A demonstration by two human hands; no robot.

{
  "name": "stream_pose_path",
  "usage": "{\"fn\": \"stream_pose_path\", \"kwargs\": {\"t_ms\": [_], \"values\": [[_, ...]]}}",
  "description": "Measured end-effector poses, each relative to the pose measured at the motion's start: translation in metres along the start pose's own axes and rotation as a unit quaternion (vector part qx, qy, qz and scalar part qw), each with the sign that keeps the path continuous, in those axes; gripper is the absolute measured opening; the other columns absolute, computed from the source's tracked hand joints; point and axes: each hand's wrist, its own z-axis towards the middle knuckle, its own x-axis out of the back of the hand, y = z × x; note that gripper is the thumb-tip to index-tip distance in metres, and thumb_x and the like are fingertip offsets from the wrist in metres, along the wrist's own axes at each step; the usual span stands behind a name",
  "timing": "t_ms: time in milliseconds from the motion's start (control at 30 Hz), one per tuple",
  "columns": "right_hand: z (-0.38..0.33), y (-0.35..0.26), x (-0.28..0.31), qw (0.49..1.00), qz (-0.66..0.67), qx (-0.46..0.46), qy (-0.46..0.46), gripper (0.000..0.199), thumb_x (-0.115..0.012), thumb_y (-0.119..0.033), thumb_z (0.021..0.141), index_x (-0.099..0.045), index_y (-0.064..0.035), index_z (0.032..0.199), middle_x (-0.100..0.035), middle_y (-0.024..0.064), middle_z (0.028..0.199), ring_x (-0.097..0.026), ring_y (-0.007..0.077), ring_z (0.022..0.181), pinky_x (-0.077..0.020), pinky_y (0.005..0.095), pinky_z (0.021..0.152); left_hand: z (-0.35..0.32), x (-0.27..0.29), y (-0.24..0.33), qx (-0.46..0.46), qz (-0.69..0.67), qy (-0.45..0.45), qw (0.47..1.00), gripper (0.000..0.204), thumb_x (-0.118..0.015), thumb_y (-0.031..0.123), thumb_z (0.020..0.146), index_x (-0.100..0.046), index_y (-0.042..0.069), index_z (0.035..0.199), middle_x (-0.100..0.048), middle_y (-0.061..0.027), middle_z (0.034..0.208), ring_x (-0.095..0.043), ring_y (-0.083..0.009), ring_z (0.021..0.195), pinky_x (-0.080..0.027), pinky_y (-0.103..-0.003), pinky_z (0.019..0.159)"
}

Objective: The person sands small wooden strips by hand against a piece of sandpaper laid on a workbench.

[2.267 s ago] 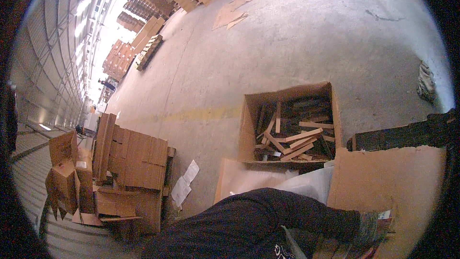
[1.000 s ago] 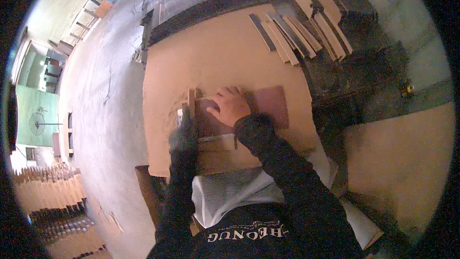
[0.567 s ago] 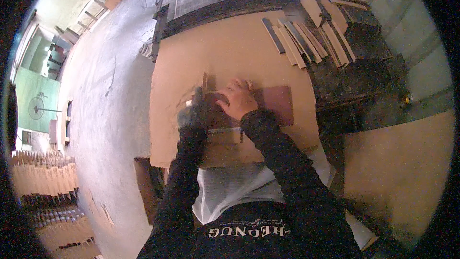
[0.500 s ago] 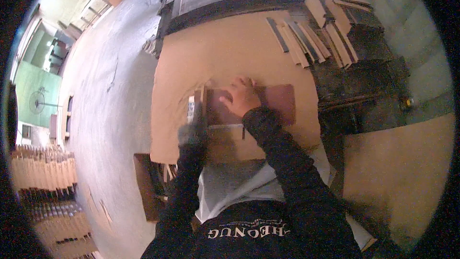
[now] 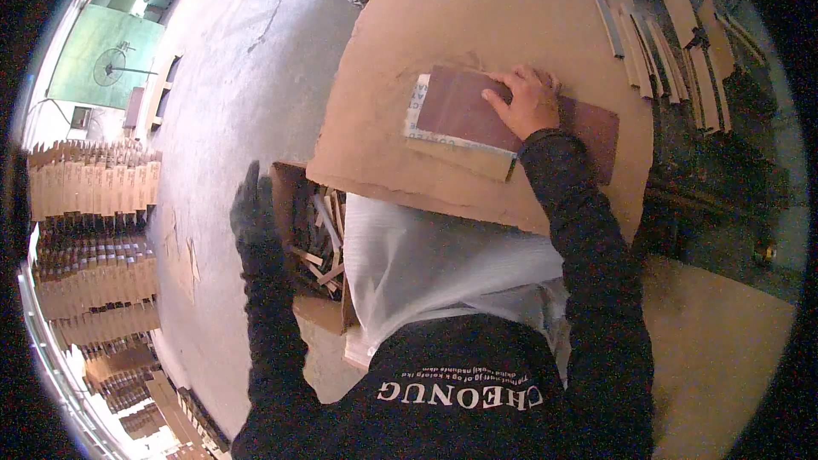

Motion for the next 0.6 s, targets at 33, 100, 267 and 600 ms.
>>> {"fn": "stream_pose_path", "kwargs": {"t_ms": [33,100,267,600], "values": [[0.003,-0.004,0.004,1.0,0.01,-0.002,0.007,0.028,-0.068,-0.034,0.077,-0.069,-0.0151,0.097,-0.061,0.0087,0.1,-0.055,0.028,0.103,-0.0371,0.0461,0.094,0.013,0.005,0.013,-0.063,-0.017,0.022,0.998,0.037,-0.053,0.022,0.093,-0.053,0.008,0.127,-0.062,-0.0173,0.099,-0.059,-0.0285,0.091,-0.047,-0.042,0.077],[0.003,0.0,0.014,0.994,0.099,-0.025,-0.028,0.029,-0.067,-0.034,0.077,-0.069,-0.0126,0.097,-0.062,0.0112,0.098,-0.056,0.0307,0.1,-0.0396,0.0469,0.092,0.046,-0.016,0.062,-0.22,-0.091,0.049,0.97,0.034,-0.058,0.024,0.089,-0.057,0.01,0.12,-0.062,-0.0186,0.084,-0.058,-0.0367,0.073,-0.046,-0.048,0.064],[0.0,-0.002,0.005,0.995,0.101,0.021,-0.008,0.031,-0.061,-0.037,0.077,-0.068,-0.0096,0.09,-0.065,0.0142,0.092,-0.06,0.033,0.092,-0.0441,0.0464,0.087,0.083,-0.081,0.239,-0.453,-0.094,-0.009,0.886,0.034,-0.061,0.026,0.085,-0.059,0.012,0.116,-0.062,-0.0166,0.081,-0.059,-0.0377,0.072,-0.048,-0.049,0.063],[-0.01,-0.017,0.013,0.985,0.153,-0.008,-0.079,0.034,-0.06,-0.036,0.079,-0.067,-0.0091,0.098,-0.064,0.0151,0.097,-0.057,0.033,0.098,-0.0426,0.0464,0.09,0.081,-0.241,0.496,-0.481,0.004,-0.066,0.874,0.056,-0.048,0.047,0.087,-0.039,0.022,0.136,-0.047,-0.0132,0.13,-0.053,-0.0379,0.108,-0.047,-0.051,0.086]]}}
